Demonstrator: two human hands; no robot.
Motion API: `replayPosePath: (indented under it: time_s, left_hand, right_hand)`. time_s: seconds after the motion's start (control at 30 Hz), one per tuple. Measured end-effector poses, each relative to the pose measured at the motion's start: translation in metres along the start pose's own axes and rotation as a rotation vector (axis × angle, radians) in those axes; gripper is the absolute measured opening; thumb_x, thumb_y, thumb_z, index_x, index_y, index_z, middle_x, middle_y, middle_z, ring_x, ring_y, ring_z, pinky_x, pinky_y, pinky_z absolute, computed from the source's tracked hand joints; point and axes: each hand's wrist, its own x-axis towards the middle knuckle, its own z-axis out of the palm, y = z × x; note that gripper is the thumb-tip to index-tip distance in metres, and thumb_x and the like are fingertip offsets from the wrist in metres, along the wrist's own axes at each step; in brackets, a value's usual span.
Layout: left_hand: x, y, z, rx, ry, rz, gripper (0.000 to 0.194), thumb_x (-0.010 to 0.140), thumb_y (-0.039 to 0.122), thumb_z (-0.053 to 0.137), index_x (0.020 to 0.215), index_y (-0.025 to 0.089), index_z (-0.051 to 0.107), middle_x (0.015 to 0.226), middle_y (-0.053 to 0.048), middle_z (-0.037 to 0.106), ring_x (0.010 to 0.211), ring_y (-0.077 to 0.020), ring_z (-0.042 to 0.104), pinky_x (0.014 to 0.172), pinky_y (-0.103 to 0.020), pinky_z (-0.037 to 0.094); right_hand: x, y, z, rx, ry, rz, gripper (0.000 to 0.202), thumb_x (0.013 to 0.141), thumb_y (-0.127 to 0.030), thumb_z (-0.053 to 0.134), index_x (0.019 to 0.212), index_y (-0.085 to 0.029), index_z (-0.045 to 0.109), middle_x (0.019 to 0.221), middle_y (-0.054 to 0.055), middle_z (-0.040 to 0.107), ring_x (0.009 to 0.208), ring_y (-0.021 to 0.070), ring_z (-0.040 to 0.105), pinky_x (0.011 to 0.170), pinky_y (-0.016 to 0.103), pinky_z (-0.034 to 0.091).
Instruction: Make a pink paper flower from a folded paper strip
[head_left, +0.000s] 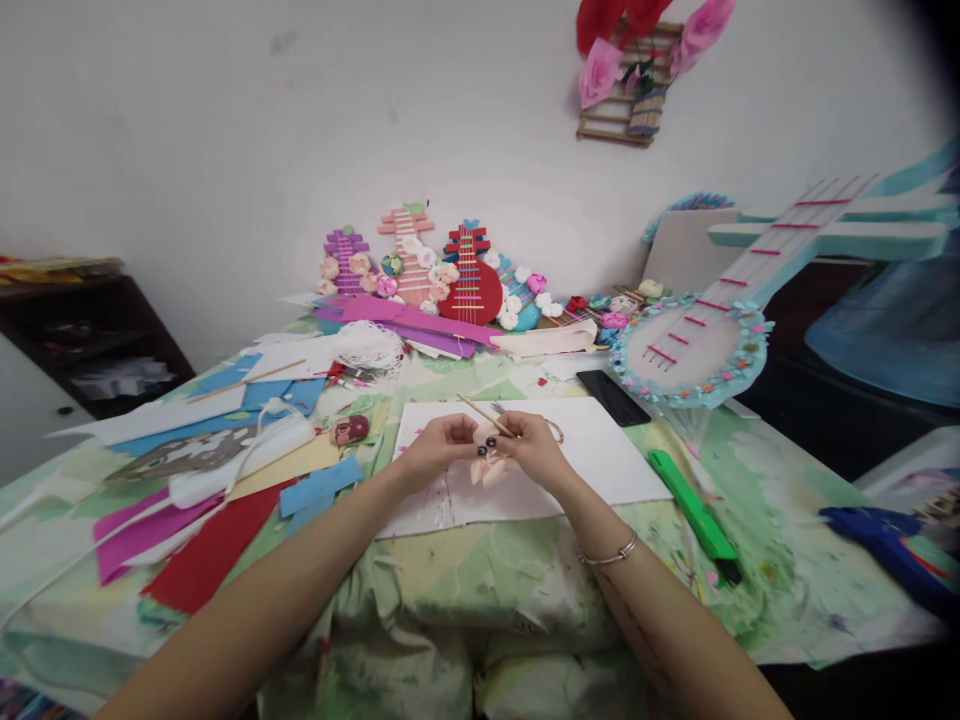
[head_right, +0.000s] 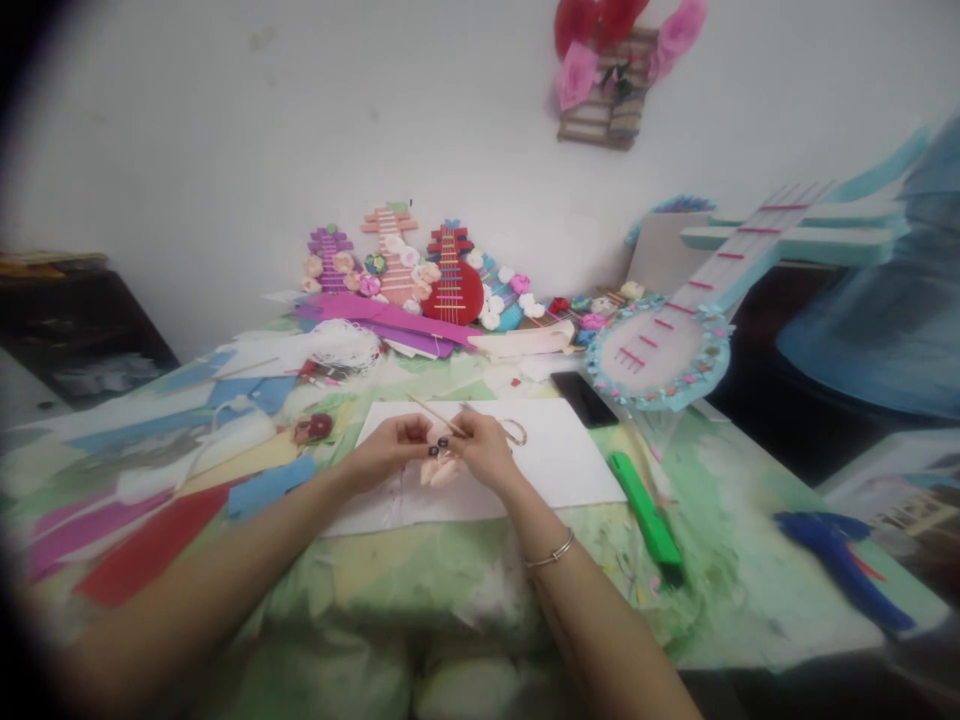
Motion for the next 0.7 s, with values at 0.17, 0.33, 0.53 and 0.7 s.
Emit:
replayPosePath:
  time_s: [0.17,0.33,0.53,0.7]
  left_hand:
    - [0.0013,-0.0011,-0.0028,-0.061,0.022,-0.001,0.033,0.056,0.019,0.078,0.078,0.012,0.054,0.069,-0.001,0.063,0.062,-0.0119,0.060,0.062,-0.023,0.043]
    - [0.0028,-0.0045,-0.0056,-0.007,0.040,0.018,0.032,0.057,0.018,0.077,0.080,0.012,0.055,0.071,-0.001,0.061,0.067,-0.0120,0.059,0.063,-0.023,0.043]
    - [0.0009,0.0006,-0.0049,0.137,0.122,0.049,0.030,0.056,0.018,0.076,0.075,0.013,0.054,0.066,0.002,0.057,0.060,-0.0094,0.055,0.057,-0.021,0.040]
    - [-0.0005,0.0038,-0.0035,0.151,0.152,0.040,0.030,0.053,0.018,0.077,0.074,0.012,0.056,0.065,0.001,0.059,0.060,-0.0108,0.056,0.057,-0.022,0.040]
  right_hand:
    - [-0.0006,-0.0018,-0.0006,0.089,-0.030,-0.019,0.012,0.067,-0.027,0.060,0.069,-0.017,0.054,0.059,-0.003,0.058,0.055,0.0107,0.051,0.052,0.021,0.038]
    - [-0.0010,-0.0049,-0.0011,0.153,-0.030,-0.026,0.016,0.066,-0.030,0.062,0.069,-0.017,0.052,0.059,-0.004,0.055,0.055,0.0102,0.050,0.052,0.021,0.038]
    - [-0.0017,-0.0047,-0.0004,0.067,0.015,-0.029,0.017,0.064,-0.029,0.062,0.068,-0.017,0.051,0.059,-0.004,0.051,0.054,0.0094,0.046,0.050,0.020,0.035]
    - [-0.0019,-0.0009,0.0012,-0.050,0.047,-0.036,0.012,0.065,-0.026,0.061,0.067,-0.018,0.053,0.059,-0.004,0.052,0.055,0.0102,0.045,0.050,0.020,0.032]
